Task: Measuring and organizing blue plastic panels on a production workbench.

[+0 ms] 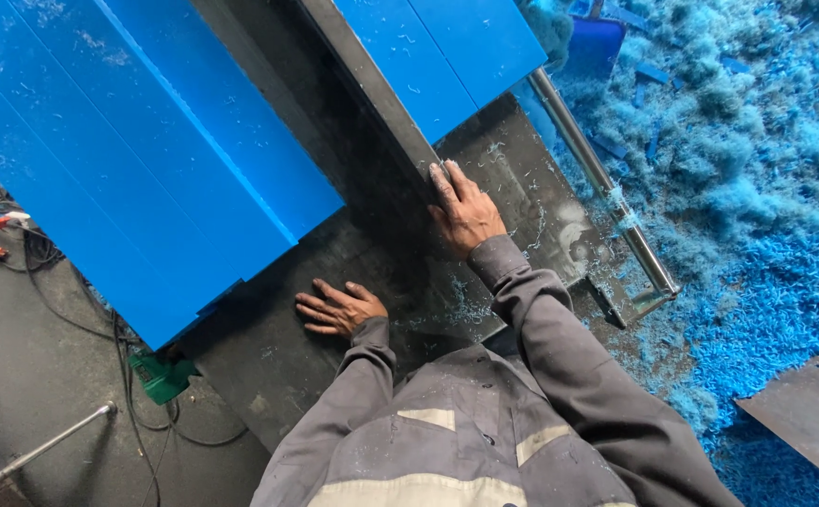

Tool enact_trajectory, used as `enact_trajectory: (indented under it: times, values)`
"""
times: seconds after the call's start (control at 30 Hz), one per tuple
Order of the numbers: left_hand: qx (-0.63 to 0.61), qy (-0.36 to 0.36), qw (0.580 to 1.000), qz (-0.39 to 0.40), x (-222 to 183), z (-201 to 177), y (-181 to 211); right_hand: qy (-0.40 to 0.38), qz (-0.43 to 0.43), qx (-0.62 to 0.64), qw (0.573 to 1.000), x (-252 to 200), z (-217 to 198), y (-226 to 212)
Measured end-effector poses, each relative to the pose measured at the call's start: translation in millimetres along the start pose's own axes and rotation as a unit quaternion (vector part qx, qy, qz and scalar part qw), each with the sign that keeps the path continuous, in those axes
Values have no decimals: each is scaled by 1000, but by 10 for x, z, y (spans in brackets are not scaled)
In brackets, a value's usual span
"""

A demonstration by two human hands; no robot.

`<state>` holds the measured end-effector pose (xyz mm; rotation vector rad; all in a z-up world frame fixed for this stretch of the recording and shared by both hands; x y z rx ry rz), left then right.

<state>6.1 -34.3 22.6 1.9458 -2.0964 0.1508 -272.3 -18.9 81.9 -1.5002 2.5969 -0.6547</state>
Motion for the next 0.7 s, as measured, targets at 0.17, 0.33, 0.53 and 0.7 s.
enact_trajectory:
  times: [0.17,0.33,0.53,0.7]
  values:
    - [-4,-5,1000,3,12,37,2,-11,-12,12,1000,37,-2,19]
    - [-7,-2,1000,1,13,49,-1,-15,-16,7,1000,43,1,23]
    - [-8,0,1000,3,3,64,-8,-3,-13,11,1000,40,-10,-4]
    - [-4,4,1000,4,-2,63,-9,-8,-7,22,1000,33,-10,-3]
Point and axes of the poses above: each hand's wrist, its own x-axis towards the middle knuckle, its own z-axis out of the palm, y = z × x, the point moved 4 cm from there along x, towards the middle knuckle, and after that the axes turned 10 degrees about z, right-handed, at the moved point
